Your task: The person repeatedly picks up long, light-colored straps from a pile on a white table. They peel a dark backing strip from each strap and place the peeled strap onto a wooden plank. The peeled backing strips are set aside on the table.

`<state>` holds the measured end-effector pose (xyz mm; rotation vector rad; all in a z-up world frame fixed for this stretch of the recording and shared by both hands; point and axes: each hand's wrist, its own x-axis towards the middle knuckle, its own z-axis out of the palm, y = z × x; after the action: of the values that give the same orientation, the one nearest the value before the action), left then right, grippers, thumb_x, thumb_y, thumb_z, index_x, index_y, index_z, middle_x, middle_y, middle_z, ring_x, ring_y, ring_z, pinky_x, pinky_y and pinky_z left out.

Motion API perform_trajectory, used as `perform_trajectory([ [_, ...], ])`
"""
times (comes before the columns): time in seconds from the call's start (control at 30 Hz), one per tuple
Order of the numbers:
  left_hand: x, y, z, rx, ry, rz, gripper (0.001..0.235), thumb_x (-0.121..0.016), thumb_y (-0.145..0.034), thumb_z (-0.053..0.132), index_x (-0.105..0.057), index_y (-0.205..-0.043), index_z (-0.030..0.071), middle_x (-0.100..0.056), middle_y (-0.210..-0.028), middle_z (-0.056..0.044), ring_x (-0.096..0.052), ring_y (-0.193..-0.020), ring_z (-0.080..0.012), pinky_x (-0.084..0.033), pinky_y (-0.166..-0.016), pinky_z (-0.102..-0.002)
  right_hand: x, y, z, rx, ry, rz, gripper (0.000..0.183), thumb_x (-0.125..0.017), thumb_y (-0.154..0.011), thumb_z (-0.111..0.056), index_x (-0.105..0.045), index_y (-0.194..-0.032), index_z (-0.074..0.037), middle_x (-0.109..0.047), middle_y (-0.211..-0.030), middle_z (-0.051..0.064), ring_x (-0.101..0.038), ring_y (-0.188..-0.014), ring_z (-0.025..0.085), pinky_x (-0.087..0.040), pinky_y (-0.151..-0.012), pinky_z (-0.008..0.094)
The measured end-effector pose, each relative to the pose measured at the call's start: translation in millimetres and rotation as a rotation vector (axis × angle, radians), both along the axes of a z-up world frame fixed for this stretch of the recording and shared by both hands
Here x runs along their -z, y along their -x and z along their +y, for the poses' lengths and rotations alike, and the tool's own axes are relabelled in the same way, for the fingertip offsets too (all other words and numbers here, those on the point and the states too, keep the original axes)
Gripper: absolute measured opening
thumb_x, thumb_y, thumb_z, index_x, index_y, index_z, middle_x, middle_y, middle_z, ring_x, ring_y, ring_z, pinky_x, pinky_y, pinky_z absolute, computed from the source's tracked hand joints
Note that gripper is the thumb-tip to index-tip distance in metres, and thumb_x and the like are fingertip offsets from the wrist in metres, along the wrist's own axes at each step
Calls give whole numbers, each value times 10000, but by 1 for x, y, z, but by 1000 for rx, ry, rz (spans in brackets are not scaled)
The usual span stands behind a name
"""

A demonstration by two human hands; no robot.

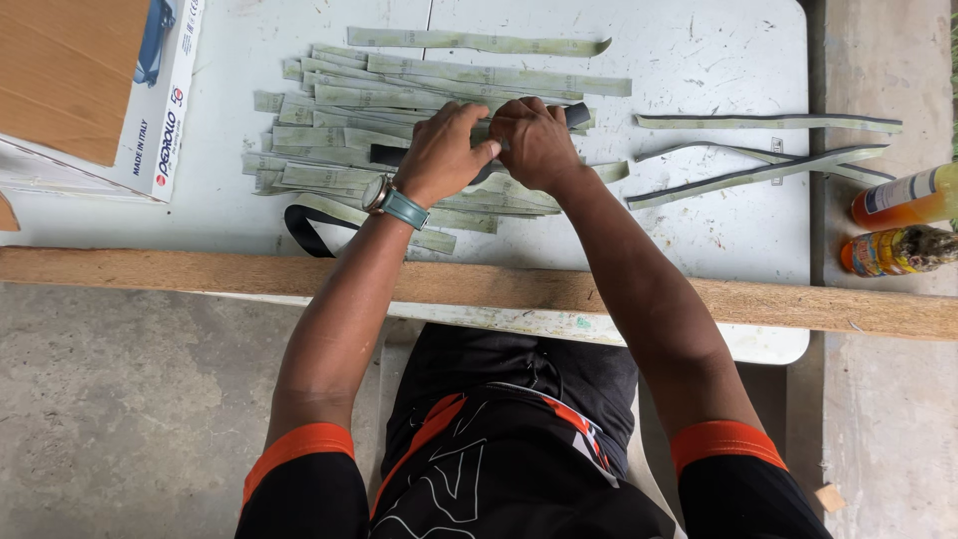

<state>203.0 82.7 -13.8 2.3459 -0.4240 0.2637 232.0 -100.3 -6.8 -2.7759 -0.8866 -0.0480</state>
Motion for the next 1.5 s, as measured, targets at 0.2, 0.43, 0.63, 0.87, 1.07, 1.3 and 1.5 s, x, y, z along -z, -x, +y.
perform_trajectory([
  [0.2,1,1,9,169,160,152,167,-772,-928,214,-743,-1019,77,-787,-937,-42,-793,-862,-200,-615,-796,-355,-43,9,-20,-81,-102,-60,108,-722,-844,-81,-704,-950,-90,-748,-795,68,-685,-707,262,-425,-1012,477],
  [0.43,-7,14,13,178,-200,43,213,-773,-844,188,-716,-1018,77,-728,-773,-87,-717,-755,-281,-526,-915,-463,-102,27,-29,-127,-350,61,78,-732,-913,-37,-725,-989,-24,-749,-836,126,-713,-674,215,-564,-619,332],
  [0.63,-7,13,38,175,-345,213,279,-825,-843,386,-762,-961,141,-709,-713,-49,-703,-743,-254,-333,-1139,-505,-176,61,-63,-148,-360,66,57,-734,-999,-40,-740,-1054,-28,-740,-884,93,-666,-650,135,-520,-565,287],
  [0.87,-41,32,62,154,-283,188,833,-882,-653,523,-624,-1331,114,-617,-1312,-154,-555,-1262,-320,-351,-1109,-507,-249,105,-106,-124,-667,30,48,-633,-1107,59,-662,-1086,28,-649,-914,88,-567,-741,87,-440,-653,229],
  [1.07,-144,54,-11,855,633,128,845,-673,-853,658,-494,-1504,149,-529,-1531,-75,-437,-1525,-218,-348,-1322,-375,-274,136,-107,-296,-377,-82,121,-729,-1001,56,-702,-1114,21,-703,-896,98,-662,-796,158,-509,-676,285],
  [1.3,-154,76,-81,1044,331,121,397,-835,-942,361,-622,-1012,34,-584,-847,-17,-587,-730,-106,-515,-654,-237,-275,203,-197,97,-141,52,463,-858,-791,-146,-738,-1225,-33,-751,-891,94,-719,-754,167,-565,-652,308],
  [1.5,-142,89,-65,913,299,651,518,-834,-752,376,-659,-1081,16,-737,-762,-51,-697,-656,-90,-552,-553,-221,-195,232,-318,282,-409,254,202,-690,-922,-9,-741,-1117,-32,-767,-958,59,-721,-787,133,-597,-682,286],
])
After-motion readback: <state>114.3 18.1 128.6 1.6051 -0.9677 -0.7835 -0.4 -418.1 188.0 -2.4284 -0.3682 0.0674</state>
